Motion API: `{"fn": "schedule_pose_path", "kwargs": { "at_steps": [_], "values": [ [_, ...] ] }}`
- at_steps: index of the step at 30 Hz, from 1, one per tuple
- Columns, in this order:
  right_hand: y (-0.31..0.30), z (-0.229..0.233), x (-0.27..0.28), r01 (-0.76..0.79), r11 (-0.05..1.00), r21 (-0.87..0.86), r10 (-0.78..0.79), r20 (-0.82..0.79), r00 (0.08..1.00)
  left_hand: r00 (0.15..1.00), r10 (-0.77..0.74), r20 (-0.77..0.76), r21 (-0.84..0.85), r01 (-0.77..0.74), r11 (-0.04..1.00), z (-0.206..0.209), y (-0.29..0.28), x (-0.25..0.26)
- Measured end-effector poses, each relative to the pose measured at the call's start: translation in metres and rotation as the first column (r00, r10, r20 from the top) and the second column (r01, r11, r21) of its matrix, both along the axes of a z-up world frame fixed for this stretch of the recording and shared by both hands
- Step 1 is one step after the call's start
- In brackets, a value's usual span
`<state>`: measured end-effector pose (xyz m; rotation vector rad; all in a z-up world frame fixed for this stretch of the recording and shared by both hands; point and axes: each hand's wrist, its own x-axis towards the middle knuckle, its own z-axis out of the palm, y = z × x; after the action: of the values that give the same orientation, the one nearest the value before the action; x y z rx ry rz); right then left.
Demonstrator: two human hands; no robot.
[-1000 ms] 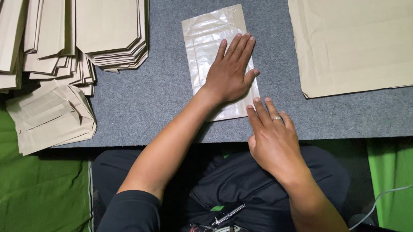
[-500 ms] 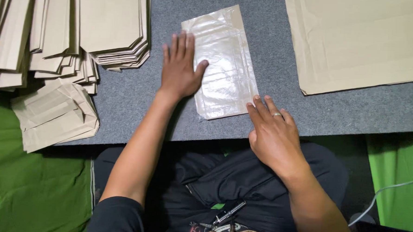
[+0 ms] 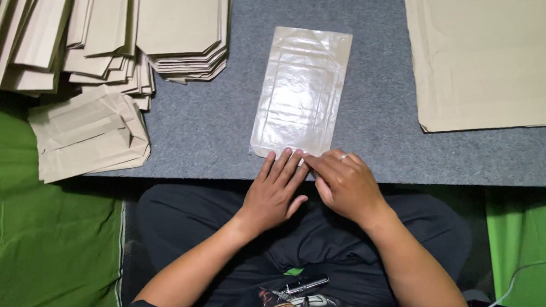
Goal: Folding and smoothing paper bags on a flat surface
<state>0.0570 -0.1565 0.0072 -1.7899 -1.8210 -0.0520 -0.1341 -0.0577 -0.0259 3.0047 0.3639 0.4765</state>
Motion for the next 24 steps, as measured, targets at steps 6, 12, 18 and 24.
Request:
{"fn": "schedule_pose_path", "kwargs": {
  "at_steps": [6, 12, 18, 24],
  "values": [
    [0.015, 0.012, -0.011, -0.054, 0.999, -0.005, 0.054, -0.056, 0.997, 0.996, 0.033, 0.088, -0.020, -0.031, 0.999, -0.004, -0.006, -0.013],
    [0.058, 0.024, -0.045, -0.153, 0.967, -0.202, 0.164, 0.039, 0.986, 0.966, 0.198, 0.168, -0.072, -0.189, 0.979, -0.010, -0.015, -0.007],
    [0.100, 0.016, -0.053, -0.085, 0.947, -0.309, 0.163, 0.237, 0.958, 0.977, 0.203, 0.067, -0.153, -0.191, 0.969, -0.007, 0.000, -0.016],
    [0.130, 0.004, -0.036, 0.025, 0.958, -0.287, 0.085, 0.367, 0.926, 0.978, 0.201, 0.052, -0.163, -0.190, 0.968, -0.007, 0.001, -0.017]
  ]
}}
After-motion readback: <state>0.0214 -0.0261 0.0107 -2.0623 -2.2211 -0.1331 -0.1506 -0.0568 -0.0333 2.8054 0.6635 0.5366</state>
